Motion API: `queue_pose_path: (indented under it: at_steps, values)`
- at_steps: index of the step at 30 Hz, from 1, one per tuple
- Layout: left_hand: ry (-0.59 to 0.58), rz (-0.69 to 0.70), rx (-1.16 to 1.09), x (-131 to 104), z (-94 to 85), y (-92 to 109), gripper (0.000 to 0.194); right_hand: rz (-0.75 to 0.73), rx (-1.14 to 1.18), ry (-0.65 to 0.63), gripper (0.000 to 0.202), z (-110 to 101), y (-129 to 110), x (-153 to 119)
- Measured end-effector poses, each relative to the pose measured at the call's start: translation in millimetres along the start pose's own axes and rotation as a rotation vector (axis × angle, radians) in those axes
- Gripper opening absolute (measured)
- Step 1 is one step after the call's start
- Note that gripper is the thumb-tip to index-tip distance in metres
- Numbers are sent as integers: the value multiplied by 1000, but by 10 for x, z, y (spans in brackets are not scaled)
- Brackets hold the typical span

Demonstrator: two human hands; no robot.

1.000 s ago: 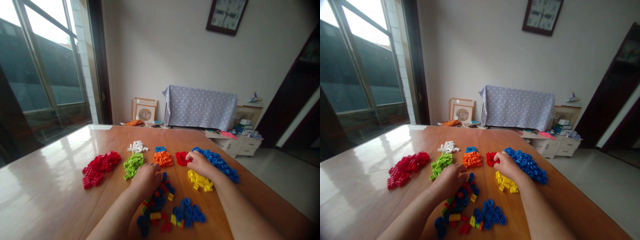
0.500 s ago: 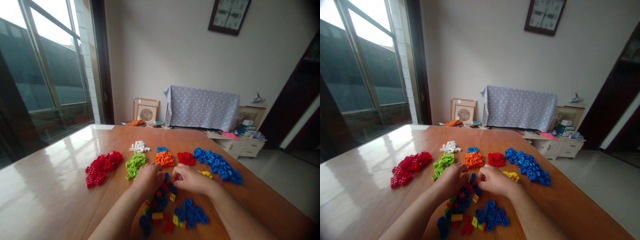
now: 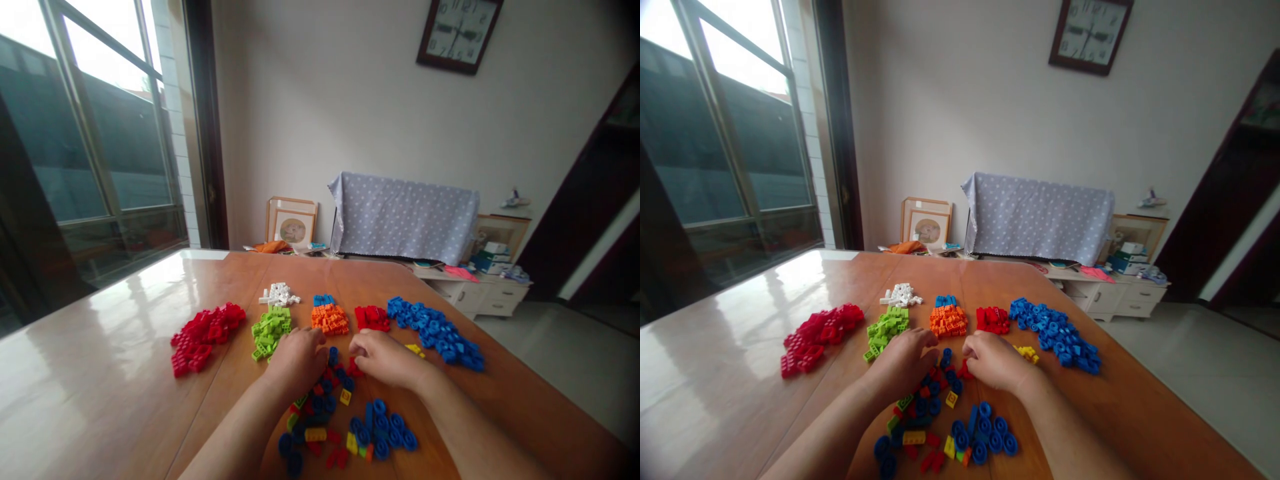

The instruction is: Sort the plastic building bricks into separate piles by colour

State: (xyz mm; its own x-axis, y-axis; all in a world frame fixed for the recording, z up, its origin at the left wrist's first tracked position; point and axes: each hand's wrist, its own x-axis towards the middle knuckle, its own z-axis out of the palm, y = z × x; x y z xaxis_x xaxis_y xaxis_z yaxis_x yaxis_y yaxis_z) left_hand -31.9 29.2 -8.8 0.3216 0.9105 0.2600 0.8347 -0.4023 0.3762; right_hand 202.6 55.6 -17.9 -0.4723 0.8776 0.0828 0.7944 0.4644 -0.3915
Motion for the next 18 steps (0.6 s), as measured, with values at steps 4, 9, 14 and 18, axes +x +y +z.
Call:
queue_pose_path:
  at_steps: [4, 9, 14, 18]
  values:
    - [4, -3, -4, 5, 20, -12, 20, 6, -17, -25, 11, 49, -5, 9]
    - [-10, -6, 2, 24, 8, -1, 21, 40, -20, 75, 7, -43, 48, 26]
    - [-30, -17, 12, 18, -21, 25, 21, 200, -65, 315, 7, -221, 298, 61]
    - [-30, -13, 20, 13, -8, 24, 21, 267, -110, 360, 7, -247, 447, 88]
